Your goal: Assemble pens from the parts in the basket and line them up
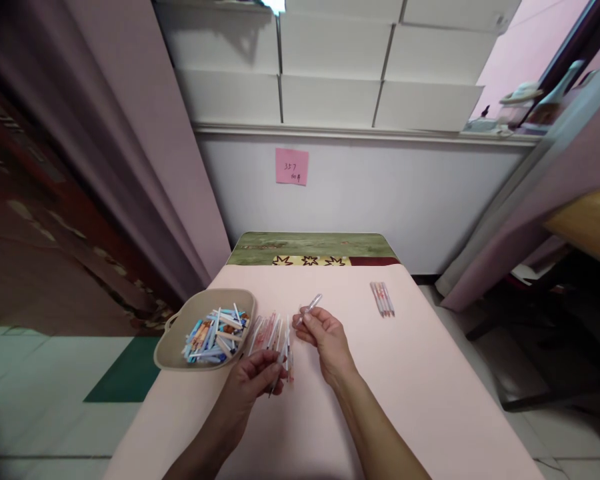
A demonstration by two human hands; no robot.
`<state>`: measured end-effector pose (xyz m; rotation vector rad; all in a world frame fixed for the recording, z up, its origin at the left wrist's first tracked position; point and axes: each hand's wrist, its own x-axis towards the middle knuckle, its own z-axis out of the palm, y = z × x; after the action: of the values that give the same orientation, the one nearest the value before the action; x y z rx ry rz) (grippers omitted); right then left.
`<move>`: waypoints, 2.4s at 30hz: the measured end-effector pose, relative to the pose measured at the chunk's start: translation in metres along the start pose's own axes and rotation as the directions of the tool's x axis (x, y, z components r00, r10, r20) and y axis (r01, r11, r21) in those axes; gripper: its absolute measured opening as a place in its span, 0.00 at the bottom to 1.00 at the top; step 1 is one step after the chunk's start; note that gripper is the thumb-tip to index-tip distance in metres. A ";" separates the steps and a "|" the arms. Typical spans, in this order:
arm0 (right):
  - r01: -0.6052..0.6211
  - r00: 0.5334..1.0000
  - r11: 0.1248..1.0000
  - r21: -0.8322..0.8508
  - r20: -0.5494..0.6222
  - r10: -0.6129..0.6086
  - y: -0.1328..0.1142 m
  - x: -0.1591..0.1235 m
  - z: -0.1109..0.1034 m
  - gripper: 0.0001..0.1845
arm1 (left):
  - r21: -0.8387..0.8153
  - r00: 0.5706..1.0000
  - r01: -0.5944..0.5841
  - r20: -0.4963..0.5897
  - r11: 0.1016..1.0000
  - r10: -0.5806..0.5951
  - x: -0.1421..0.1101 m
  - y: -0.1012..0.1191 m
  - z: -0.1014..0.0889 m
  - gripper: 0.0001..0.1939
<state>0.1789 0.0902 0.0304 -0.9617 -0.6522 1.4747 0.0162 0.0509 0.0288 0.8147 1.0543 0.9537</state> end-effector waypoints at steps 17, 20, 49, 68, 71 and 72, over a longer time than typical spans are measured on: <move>-0.039 0.963 0.986 -0.163 0.257 0.081 0.000 -0.011 0.008 0.18 | -0.076 0.996 0.043 0.081 0.996 -0.037 -0.001 0.006 0.001 0.13; -0.082 0.946 0.988 -0.130 0.301 0.118 -0.002 -0.011 0.010 0.19 | -0.160 0.989 0.086 0.133 0.983 -0.065 -0.002 0.008 0.001 0.13; -0.140 0.925 0.989 -0.056 0.348 0.151 0.013 -0.017 0.011 0.24 | -0.182 0.991 0.067 0.124 0.981 -0.045 0.000 0.003 0.006 0.11; -0.185 0.919 0.980 0.067 0.364 0.149 0.021 -0.016 0.011 0.19 | -0.240 0.989 0.085 0.140 0.967 -0.052 0.001 -0.002 0.003 0.10; -0.234 0.896 0.972 0.034 0.395 0.202 0.026 -0.013 0.009 0.19 | -0.244 0.989 0.090 0.139 0.965 -0.057 0.001 -0.004 0.003 0.10; -0.230 0.899 0.973 0.021 0.388 0.204 0.029 -0.012 0.008 0.19 | -0.239 0.989 0.089 0.137 0.967 -0.057 0.002 -0.004 0.003 0.10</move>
<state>0.1570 0.0751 0.0123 -0.7133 -0.7890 1.8996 0.0200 0.0504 0.0252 0.6204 0.8300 0.9341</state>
